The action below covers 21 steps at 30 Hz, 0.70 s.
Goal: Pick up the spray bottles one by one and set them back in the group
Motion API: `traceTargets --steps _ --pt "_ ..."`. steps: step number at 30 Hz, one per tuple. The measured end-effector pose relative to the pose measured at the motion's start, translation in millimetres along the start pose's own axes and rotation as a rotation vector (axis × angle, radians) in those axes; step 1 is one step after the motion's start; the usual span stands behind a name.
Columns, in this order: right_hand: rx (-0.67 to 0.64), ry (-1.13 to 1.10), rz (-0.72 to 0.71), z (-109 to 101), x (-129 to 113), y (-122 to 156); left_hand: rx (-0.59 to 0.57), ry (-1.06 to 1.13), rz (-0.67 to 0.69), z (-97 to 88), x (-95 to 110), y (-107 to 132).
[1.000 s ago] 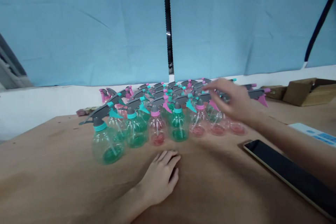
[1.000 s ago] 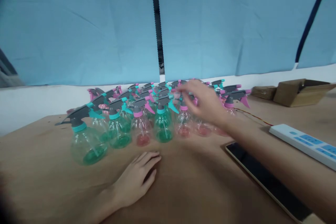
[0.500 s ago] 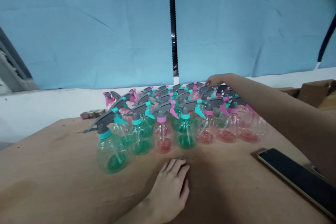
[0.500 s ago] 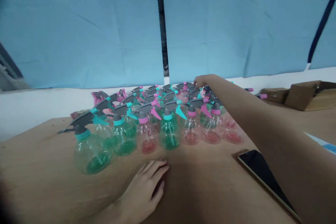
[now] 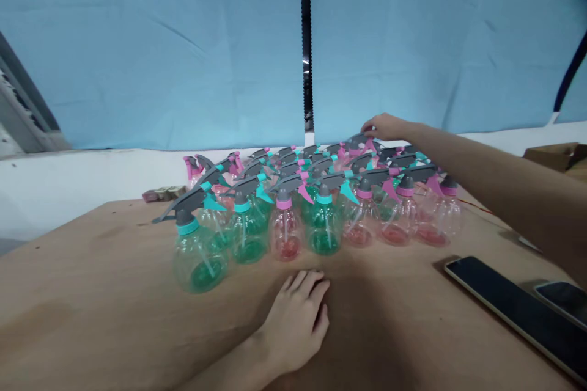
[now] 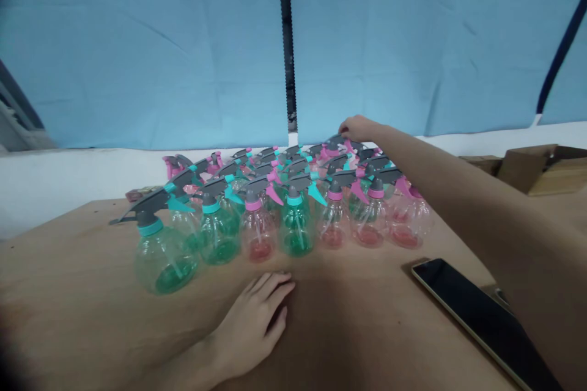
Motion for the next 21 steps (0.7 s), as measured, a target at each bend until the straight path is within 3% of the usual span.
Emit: traceTargets --steps 6,11,13,17,21 --pt "0.406 -0.004 -0.031 -80 -11 33 0.037 -0.003 0.02 0.2 1 1" --pt "0.837 -0.059 -0.012 -148 -25 95 0.048 -0.018 0.036 0.7 0 1" --pt "0.875 -0.15 -0.065 -161 -39 123 0.045 -0.015 0.036 0.9 0 0" --pt "0.729 -0.344 -0.049 -153 -84 168 0.084 0.018 -0.082 1.1 -3 -1" --pt "0.498 -0.485 -0.229 -105 -124 190 0.231 0.141 -0.193 0.3 -10 1"
Point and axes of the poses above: each hand's wrist, its own y-axis away from the middle knuckle, its own z-axis out of the palm, x = y × z, the point moved 1 cm from there along -y, towards the middle knuckle, and after that the axes turned 1 degree about y, right-handed, at the moved point
